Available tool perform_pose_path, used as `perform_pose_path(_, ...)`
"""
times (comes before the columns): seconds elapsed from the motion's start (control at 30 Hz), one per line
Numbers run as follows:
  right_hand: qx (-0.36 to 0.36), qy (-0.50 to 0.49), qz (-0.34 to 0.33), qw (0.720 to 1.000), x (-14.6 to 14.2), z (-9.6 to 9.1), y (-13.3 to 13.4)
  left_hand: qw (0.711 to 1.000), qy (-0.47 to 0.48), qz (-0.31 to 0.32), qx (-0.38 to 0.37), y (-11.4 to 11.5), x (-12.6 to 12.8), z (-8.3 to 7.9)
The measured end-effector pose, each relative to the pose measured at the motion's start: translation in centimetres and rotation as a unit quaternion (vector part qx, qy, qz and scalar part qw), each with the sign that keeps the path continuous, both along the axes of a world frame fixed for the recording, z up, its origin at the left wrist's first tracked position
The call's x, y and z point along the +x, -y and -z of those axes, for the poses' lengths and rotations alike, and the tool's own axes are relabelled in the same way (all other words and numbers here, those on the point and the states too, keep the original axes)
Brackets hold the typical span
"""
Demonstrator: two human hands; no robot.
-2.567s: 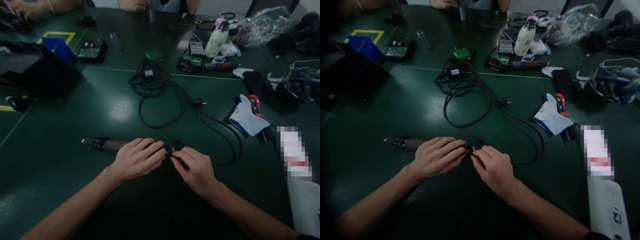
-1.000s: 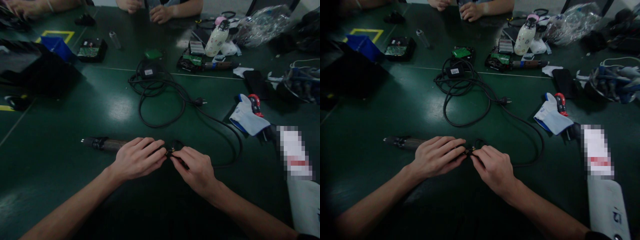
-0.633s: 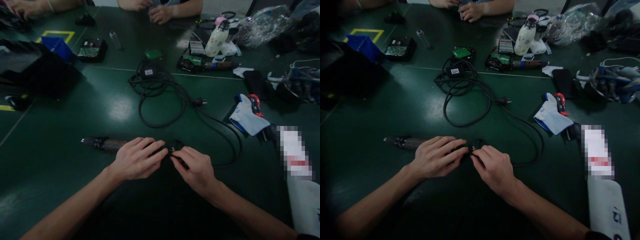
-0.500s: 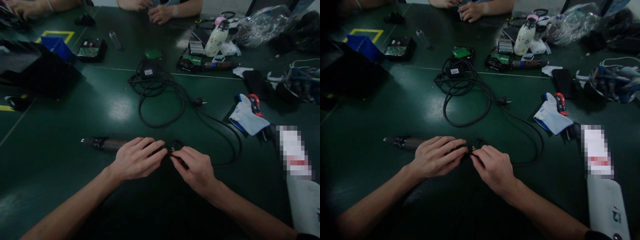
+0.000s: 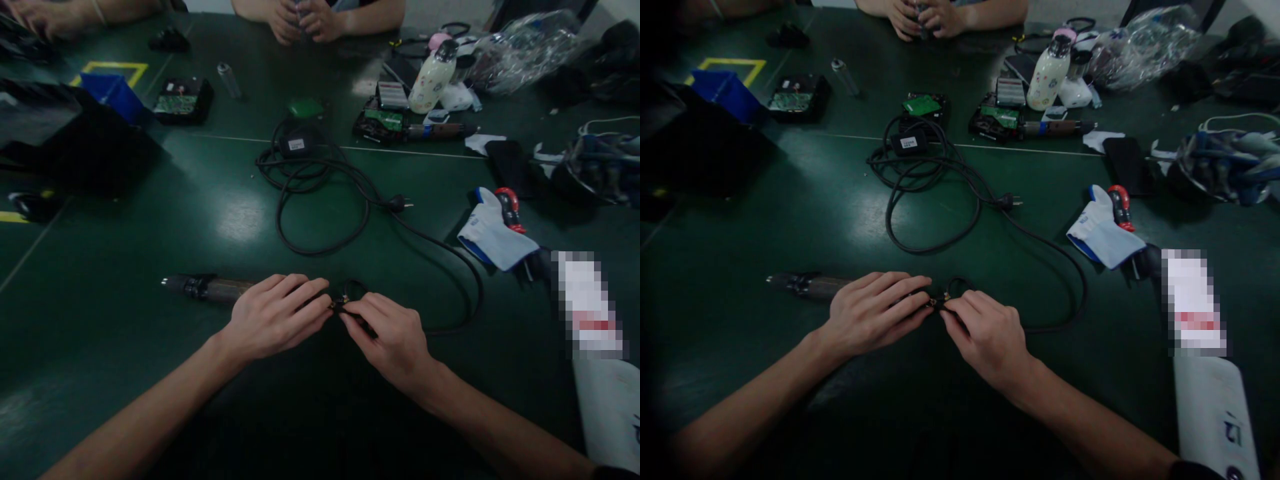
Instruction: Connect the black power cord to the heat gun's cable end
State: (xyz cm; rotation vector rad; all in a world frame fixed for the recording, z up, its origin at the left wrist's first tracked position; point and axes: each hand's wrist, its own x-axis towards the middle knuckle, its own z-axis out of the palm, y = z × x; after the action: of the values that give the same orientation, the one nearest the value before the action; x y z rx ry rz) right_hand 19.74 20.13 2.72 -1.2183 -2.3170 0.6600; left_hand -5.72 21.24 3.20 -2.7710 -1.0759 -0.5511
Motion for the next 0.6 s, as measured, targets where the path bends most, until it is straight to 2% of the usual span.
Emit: perform_pose_path(0.6,-0.004,0.009,0.002,1.0,0.02,0.11,0.04,1.0,0.006,0.016,-0.021,-0.08,-0.19,-0.15)
